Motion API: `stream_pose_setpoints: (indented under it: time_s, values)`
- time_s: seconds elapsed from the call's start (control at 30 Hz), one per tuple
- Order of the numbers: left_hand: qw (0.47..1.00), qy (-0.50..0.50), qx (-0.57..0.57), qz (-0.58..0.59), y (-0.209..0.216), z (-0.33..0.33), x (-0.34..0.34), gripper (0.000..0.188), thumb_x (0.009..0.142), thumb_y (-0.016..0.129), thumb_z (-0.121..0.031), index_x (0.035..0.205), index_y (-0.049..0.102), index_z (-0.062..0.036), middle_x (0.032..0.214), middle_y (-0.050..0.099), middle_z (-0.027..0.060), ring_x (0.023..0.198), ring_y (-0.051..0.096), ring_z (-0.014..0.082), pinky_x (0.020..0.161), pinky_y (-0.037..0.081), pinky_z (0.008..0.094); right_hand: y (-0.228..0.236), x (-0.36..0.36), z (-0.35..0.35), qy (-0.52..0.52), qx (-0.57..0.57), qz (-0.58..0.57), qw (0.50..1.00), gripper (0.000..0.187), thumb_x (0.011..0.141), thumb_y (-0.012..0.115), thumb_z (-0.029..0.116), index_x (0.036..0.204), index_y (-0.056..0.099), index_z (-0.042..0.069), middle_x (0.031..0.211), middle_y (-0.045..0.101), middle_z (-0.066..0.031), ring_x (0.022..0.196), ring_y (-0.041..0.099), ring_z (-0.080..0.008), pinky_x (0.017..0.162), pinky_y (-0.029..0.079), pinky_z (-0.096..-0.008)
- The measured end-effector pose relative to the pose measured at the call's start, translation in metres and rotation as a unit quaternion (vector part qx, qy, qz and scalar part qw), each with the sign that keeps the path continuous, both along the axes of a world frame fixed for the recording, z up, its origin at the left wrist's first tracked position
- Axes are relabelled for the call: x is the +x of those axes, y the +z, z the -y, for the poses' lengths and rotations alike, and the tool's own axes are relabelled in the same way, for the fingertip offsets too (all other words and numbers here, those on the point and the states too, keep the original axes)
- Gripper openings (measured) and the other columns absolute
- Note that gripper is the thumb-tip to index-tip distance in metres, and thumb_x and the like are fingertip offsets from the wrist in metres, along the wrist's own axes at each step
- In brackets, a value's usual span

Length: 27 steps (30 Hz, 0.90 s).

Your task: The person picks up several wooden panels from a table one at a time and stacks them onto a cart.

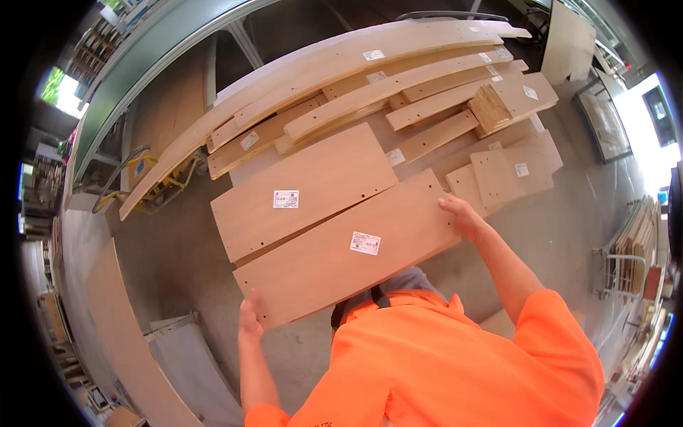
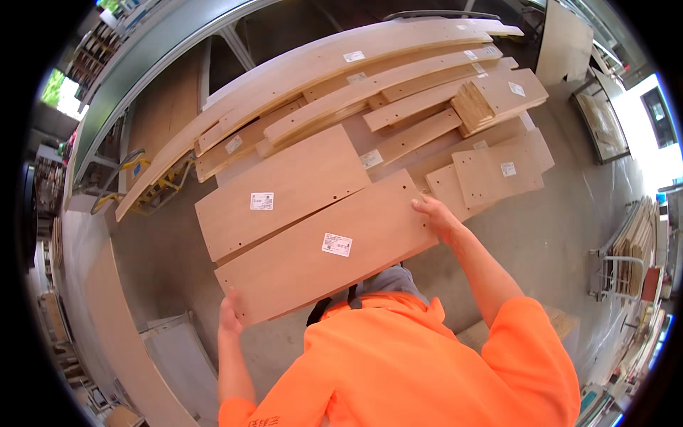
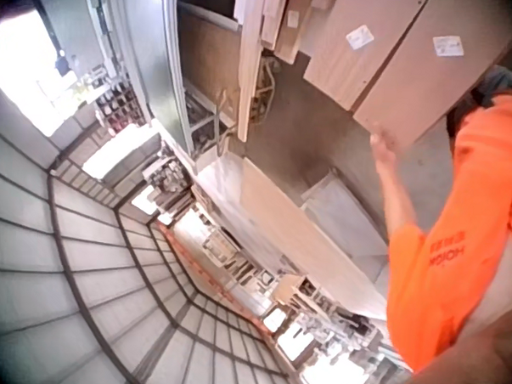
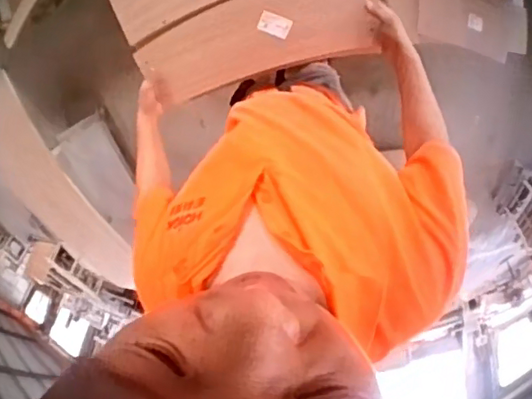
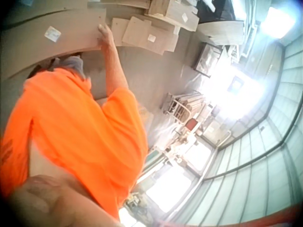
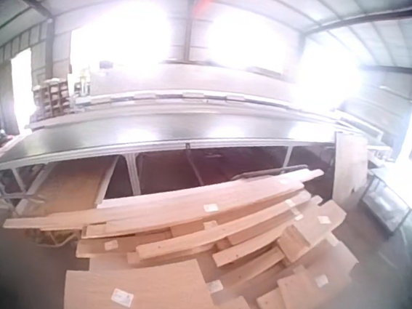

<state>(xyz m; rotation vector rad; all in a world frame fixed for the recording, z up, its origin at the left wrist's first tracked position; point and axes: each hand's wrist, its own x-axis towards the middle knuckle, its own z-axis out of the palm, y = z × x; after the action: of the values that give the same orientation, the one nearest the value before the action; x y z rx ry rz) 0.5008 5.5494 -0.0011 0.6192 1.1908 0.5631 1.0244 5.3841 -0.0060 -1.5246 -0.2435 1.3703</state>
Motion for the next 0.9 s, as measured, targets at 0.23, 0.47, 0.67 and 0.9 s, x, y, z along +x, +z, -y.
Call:
stream_pose_setpoints:
  time_s: [0.23,0.47,0.67,0.9]
  values:
    - [0.984,0.111,-0.109,0.084,-0.032,0.100,-0.052,0.058,0.086,0.041,-0.056,0.127,0.046,-0.0156,0.123,0.052,0.0069,0.118,0.044,0.0221,0.096,0.032,0.0549,-0.029,-0.055,0.097,-0.183,-0.014,-0.093,0.979,0.026,0.080,0.058,0.041,0.081,0.047,0.017,0.067,0.035,0.0064,0.068,0.039,-0.0111,0.062,0.033,-0.0308]
    - [0.937,0.158,-0.154,0.271,-0.036,0.115,0.114,0.044,0.086,0.057,-0.038,0.122,0.047,-0.0153,0.115,0.052,0.0050,0.107,0.050,0.0217,0.088,0.046,0.0414,0.015,-0.128,0.019,-0.096,0.179,-0.362,0.910,0.049,0.080,0.055,0.038,0.118,0.050,0.009,0.122,0.051,-0.0082,0.114,0.046,-0.0243,0.096,0.035,-0.0396]
    - [0.919,0.238,-0.163,0.269,-0.024,0.127,0.135,0.054,0.081,0.063,-0.036,0.122,0.045,-0.0054,0.117,0.051,0.0083,0.108,0.049,0.0216,0.087,0.046,0.0371,-0.046,-0.090,0.064,-0.143,0.130,-0.328,0.925,0.056,0.080,0.057,0.037,0.127,0.043,0.010,0.128,0.046,-0.0072,0.119,0.042,-0.0230,0.098,0.033,-0.0373]
    - [0.959,0.225,-0.089,0.145,-0.082,0.149,0.172,0.042,0.079,0.067,-0.037,0.110,0.054,-0.0120,0.104,0.057,0.0000,0.095,0.053,0.0116,0.083,0.042,0.0283,-0.014,-0.066,0.049,-0.092,0.035,-0.296,0.950,0.065,0.074,0.056,0.053,0.119,0.047,0.006,0.115,0.051,-0.0055,0.103,0.046,-0.0190,0.089,0.031,-0.0327]
